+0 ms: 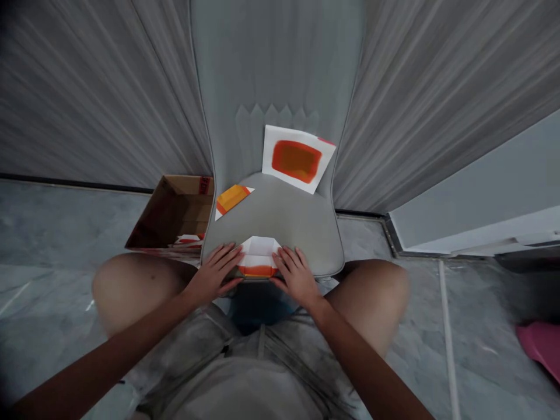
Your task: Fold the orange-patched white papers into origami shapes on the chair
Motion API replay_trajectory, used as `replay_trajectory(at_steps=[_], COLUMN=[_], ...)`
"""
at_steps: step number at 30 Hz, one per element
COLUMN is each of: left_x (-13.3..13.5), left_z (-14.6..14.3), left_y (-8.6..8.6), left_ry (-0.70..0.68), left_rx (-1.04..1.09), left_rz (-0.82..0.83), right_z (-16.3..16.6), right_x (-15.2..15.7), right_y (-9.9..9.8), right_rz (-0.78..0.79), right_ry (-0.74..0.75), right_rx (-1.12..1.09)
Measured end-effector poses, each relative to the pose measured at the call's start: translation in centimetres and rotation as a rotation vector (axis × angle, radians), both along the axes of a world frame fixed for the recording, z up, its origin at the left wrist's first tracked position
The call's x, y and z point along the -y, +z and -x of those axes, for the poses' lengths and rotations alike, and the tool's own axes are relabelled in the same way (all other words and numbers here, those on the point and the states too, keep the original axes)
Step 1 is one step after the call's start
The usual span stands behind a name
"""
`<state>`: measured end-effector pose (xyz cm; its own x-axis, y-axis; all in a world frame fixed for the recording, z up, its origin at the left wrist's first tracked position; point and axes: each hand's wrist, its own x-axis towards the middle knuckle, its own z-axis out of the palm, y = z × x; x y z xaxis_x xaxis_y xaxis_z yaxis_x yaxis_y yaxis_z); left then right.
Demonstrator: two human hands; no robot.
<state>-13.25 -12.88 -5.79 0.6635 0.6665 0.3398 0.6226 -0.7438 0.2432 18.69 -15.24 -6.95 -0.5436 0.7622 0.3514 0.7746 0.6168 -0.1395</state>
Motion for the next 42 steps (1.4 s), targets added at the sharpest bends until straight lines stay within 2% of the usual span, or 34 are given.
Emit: replay_trajectory(at_steps=[7,13,18,21,24,28,33,37,42], left_x=[-0.8,-2.7,-4.0,-3.0,-0.9,0.5,-0.9,-2.2,-2.5], left_z=[0.8,1.4,1.9,1.3,0.2,-0.5,-0.2,-0.2,-0.3], left_y=[-0.9,0.0,0.7,0.9,0.6,0.1,0.0,0.2,0.0], left_ry=[-0.017,-0.095,-0.166,-0.145,-0.045,0.057,-0.014,-0.075,-0.074], left_rx=[0.102,0.076,0.001,-0.029,-0.037,-0.016,0.03,0.04,0.073], left_rz=[0.005,-0.045,-0.058,-0.059,-0.061,-0.01,0.03,0.055,0.037], right_z=[-1.5,-1.7,-1.9,-1.9,-2.0,-2.1,-1.8,-1.9,-2.4], right_x=[-1.2,-2.2,-2.3,-1.6,-0.8,-0.2,-0.4,-0.7,-0.8], right_y=[0.1,0.7,0.6,0.5,0.4,0.4,0.3,0.6,1.3], right_rz=[-0.012,-0.023,-0.045,-0.062,-0.08,-0.033,-0.011,-0.055,-0.084], right_ry=[0.097,0.147,0.245,0.21,0.154,0.163,0.179,0.199,0.127], right_rx=[0.042,-0.005,-0.04,-0.05,-0.042,-0.08,-0.06,-0.047,-0.107])
